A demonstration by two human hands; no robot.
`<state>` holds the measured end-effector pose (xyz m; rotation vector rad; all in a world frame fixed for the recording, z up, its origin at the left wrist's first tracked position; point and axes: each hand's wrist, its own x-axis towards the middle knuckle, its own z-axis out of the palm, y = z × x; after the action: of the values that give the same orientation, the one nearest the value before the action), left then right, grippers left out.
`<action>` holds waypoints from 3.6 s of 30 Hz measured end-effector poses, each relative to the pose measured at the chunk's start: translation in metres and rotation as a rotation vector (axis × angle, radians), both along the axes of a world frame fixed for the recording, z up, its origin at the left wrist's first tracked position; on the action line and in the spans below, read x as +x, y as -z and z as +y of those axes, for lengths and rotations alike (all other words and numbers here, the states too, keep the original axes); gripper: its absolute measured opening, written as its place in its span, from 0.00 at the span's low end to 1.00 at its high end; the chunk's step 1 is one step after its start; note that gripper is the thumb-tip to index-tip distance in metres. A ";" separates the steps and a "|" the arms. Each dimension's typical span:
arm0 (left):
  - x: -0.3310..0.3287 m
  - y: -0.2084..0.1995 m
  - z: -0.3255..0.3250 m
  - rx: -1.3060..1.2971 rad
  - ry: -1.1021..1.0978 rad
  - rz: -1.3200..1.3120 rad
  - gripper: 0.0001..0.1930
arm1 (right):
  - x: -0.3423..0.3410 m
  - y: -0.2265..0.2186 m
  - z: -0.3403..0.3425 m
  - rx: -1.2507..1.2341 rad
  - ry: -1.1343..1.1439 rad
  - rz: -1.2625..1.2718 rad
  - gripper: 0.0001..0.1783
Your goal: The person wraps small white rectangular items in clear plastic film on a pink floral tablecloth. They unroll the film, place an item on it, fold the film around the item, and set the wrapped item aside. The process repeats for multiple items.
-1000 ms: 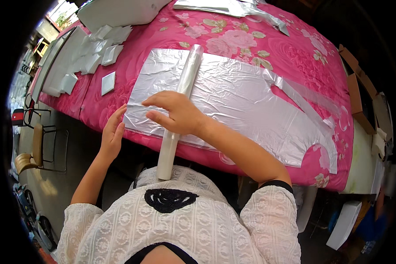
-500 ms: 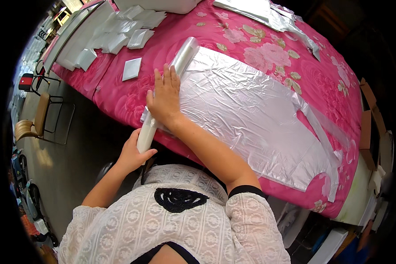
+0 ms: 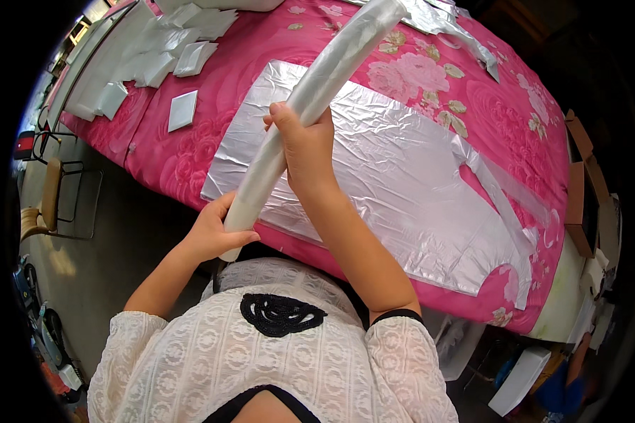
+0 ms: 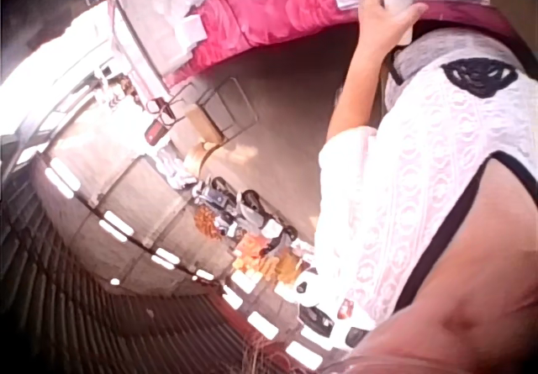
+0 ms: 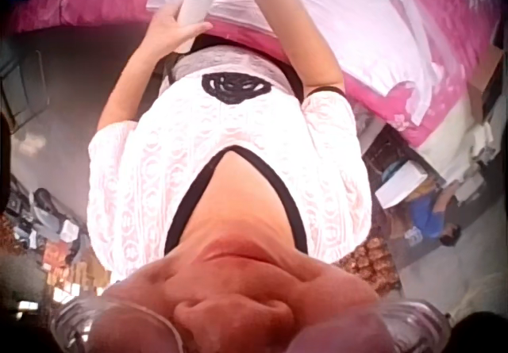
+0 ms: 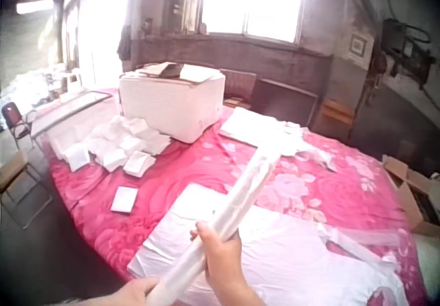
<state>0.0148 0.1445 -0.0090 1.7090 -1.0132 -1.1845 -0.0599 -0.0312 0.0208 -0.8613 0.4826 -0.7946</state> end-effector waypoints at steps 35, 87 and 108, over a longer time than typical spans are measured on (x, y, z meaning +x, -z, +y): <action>-0.002 0.020 0.041 0.377 0.064 0.519 0.20 | -0.099 0.054 -0.127 -0.159 0.030 0.516 0.14; -0.042 0.028 -0.085 -0.447 0.902 -0.975 0.44 | -0.127 0.062 -0.182 -0.807 0.261 0.874 0.13; -0.083 0.036 -0.056 -0.394 0.760 -1.001 0.43 | -0.210 0.027 -0.081 -1.307 -0.071 0.940 0.26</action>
<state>-0.0683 0.0885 -0.0449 1.5983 -2.4647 -0.3716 -0.2700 -0.1120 -0.0058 -2.5012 0.7262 -0.5307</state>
